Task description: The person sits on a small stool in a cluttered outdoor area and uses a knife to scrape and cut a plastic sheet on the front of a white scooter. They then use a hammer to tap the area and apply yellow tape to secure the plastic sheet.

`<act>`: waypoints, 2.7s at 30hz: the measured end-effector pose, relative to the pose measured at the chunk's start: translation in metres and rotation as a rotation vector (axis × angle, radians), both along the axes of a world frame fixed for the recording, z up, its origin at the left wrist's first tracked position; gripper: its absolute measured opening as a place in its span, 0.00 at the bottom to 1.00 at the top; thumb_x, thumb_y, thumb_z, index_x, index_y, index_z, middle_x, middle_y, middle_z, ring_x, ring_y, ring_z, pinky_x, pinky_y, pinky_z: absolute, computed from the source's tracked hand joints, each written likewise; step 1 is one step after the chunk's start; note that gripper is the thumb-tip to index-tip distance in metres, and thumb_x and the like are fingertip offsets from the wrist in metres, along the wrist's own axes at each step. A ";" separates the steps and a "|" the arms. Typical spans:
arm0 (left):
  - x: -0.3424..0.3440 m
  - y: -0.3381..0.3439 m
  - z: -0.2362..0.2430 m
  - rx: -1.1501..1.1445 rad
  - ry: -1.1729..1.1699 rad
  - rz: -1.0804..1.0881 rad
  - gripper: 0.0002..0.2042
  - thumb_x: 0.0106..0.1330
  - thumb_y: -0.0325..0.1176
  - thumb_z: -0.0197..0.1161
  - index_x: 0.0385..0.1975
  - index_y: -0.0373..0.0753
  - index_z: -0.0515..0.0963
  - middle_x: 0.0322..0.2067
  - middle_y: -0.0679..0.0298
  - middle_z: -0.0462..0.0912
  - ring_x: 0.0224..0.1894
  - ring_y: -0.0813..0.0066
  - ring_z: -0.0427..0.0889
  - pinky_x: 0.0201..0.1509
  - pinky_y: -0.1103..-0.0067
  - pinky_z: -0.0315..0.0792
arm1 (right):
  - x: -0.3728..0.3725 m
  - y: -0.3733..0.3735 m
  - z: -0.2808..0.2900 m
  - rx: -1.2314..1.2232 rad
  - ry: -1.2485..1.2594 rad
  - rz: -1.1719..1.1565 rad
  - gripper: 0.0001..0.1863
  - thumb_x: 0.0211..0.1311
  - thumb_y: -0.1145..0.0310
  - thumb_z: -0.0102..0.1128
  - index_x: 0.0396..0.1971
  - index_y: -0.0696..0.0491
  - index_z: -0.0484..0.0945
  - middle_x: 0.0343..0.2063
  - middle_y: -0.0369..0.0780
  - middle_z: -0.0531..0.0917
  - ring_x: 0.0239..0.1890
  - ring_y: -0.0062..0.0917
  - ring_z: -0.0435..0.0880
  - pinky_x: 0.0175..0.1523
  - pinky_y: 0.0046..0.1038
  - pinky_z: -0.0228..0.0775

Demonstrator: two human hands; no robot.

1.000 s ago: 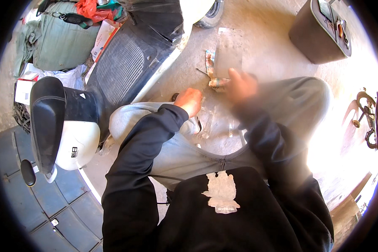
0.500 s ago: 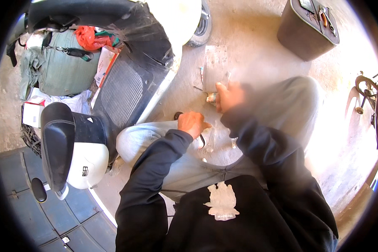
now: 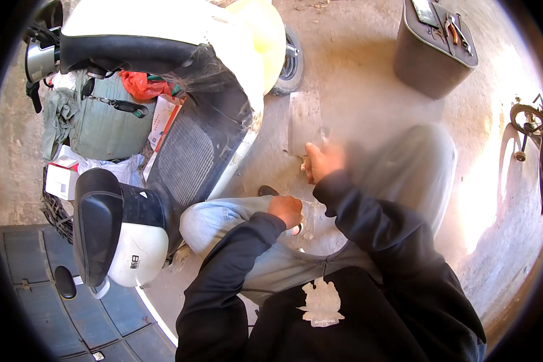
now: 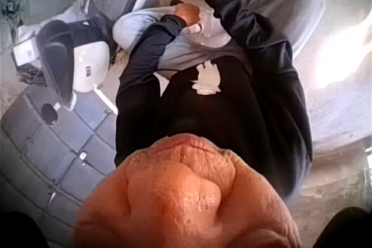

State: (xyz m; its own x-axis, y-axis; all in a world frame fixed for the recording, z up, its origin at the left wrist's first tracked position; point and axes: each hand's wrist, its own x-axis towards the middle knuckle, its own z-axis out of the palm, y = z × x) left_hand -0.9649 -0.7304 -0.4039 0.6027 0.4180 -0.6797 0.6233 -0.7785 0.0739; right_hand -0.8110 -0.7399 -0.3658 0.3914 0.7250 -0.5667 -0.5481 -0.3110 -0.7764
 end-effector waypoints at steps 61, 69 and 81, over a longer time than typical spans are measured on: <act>-0.101 0.158 0.051 -0.308 -1.918 1.721 0.19 0.67 0.43 0.50 0.45 0.32 0.72 0.44 0.56 0.78 0.47 0.70 0.77 0.51 0.77 0.71 | 0.010 0.139 -0.037 0.004 -0.153 0.543 0.20 0.62 0.58 0.50 0.38 0.63 0.74 0.33 0.45 0.80 0.30 0.31 0.80 0.32 0.30 0.76; -0.095 0.200 -0.014 0.716 -1.535 1.716 0.24 0.54 0.53 0.58 0.22 0.33 0.79 0.25 0.47 0.81 0.34 0.47 0.79 0.42 0.65 0.69 | 0.020 0.181 -0.112 0.012 -0.001 0.322 0.29 0.64 0.55 0.42 0.57 0.64 0.60 0.56 0.48 0.67 0.55 0.40 0.68 0.57 0.39 0.65; -0.091 0.194 -0.022 0.787 -1.416 1.555 0.20 0.56 0.51 0.60 0.29 0.36 0.79 0.27 0.53 0.82 0.34 0.53 0.80 0.40 0.68 0.71 | -0.046 0.226 -0.126 0.261 0.379 0.104 0.24 0.59 0.50 0.49 0.50 0.50 0.71 0.51 0.36 0.74 0.51 0.32 0.73 0.53 0.37 0.69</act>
State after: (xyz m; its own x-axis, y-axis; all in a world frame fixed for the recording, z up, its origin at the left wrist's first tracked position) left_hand -1.0562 -0.5362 -0.4259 -0.5659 0.7866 0.2471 0.4281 0.0242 0.9034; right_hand -0.8574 -0.5142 -0.4916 0.1098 0.8868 -0.4489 -0.7847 -0.1999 -0.5868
